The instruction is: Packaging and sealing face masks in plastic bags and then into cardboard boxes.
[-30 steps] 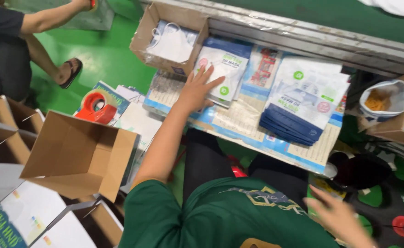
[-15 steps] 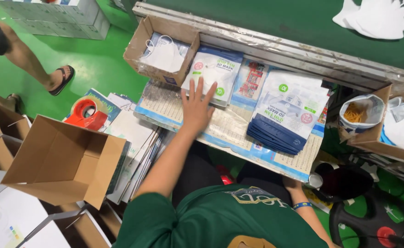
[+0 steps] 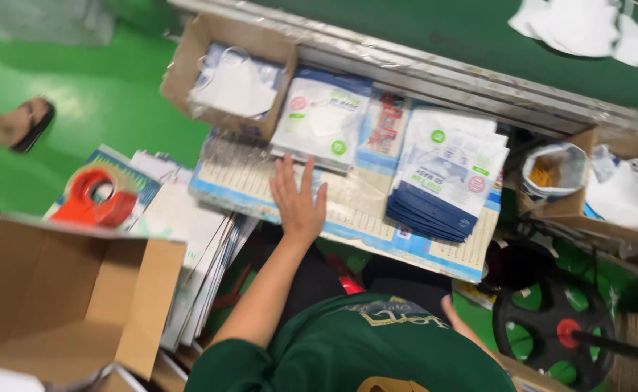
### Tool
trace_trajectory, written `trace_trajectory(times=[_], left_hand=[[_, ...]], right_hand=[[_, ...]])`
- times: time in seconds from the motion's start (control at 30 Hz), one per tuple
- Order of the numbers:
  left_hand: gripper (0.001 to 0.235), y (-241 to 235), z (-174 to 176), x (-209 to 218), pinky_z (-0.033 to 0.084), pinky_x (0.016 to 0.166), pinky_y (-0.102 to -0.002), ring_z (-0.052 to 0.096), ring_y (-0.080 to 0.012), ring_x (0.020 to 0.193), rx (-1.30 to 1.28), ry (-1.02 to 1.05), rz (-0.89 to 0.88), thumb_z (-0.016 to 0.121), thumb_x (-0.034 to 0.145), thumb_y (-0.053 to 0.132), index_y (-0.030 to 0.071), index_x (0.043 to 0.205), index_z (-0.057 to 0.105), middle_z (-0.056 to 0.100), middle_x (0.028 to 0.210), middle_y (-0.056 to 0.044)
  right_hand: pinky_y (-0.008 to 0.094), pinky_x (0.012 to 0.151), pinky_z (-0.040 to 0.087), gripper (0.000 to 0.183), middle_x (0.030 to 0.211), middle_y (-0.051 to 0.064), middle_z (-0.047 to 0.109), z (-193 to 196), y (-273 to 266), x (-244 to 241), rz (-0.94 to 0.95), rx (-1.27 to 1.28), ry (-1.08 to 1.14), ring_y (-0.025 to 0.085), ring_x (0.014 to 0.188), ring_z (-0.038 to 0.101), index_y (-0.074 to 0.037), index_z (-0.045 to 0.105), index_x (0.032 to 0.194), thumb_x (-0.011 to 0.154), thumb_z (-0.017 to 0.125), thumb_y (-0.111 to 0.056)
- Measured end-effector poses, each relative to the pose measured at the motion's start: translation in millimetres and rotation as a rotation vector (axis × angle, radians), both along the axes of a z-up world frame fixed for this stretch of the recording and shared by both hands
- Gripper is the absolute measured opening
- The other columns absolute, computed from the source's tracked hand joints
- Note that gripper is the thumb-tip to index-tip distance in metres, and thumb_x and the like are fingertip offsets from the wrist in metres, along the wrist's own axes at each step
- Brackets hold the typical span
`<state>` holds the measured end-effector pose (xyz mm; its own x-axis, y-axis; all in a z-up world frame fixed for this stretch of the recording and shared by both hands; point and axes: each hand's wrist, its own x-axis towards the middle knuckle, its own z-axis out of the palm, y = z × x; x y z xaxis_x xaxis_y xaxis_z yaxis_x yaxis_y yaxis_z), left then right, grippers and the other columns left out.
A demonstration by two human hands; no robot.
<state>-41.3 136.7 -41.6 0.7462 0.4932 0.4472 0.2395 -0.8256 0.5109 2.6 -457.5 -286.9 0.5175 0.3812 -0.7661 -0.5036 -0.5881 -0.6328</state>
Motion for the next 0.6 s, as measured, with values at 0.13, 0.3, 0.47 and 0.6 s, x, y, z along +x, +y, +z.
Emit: trace_trajectory(times=[0.13, 0.3, 0.47, 0.6], left_hand=[[0.061, 1.0, 0.5, -1.3, 0.017, 0.122, -0.065, 0.019, -0.0497, 0.154, -0.045, -0.036, 0.0, 0.066, 0.099, 0.031, 0.012, 0.154, 0.047, 0.023, 0.166, -0.027], [0.055, -0.4, 5.6, 0.7, 0.021, 0.121, -0.063, 0.024, -0.0493, 0.152, -0.018, -0.037, -0.02, 0.065, 0.098, 0.028, 0.008, 0.148, 0.052, 0.027, 0.164, -0.027], [0.048, -1.5, 10.5, -1.1, 0.026, 0.119, -0.06, 0.028, -0.0491, 0.149, -0.004, -0.101, 0.016, 0.063, 0.099, 0.024, 0.004, 0.142, 0.057, 0.032, 0.162, -0.027], [0.044, -2.8, 9.8, -4.5, 0.028, 0.119, -0.058, 0.031, -0.0488, 0.149, -0.027, -0.106, 0.041, 0.063, 0.099, 0.022, 0.004, 0.14, 0.059, 0.034, 0.161, -0.027]], right_hand=[[0.048, 0.119, 0.043, 0.102, 0.157, 0.023, 0.049, 290.1, 139.0, 2.2, 0.317, 0.14, 0.249, 0.034, 0.143, 0.052, -0.007, 0.034, 0.159, 0.078, 0.078, -0.052], [0.046, 0.107, 0.049, 0.07, 0.142, 0.015, 0.066, 439.6, 178.8, 119.3, 0.427, 0.191, -0.525, 0.029, 0.13, 0.062, -0.006, 0.064, 0.138, 0.086, 0.065, -0.053], [0.048, 0.097, 0.051, 0.066, 0.146, 0.021, 0.058, 396.7, 214.6, 357.2, 0.311, -0.12, -1.292, 0.036, 0.125, 0.059, -0.005, 0.059, 0.146, 0.097, 0.068, -0.047], [0.052, 0.105, 0.042, 0.077, 0.14, 0.037, 0.053, 289.1, 224.0, 538.4, -0.026, -0.313, -1.437, 0.051, 0.127, 0.052, 0.01, 0.049, 0.148, 0.105, 0.068, -0.05]])
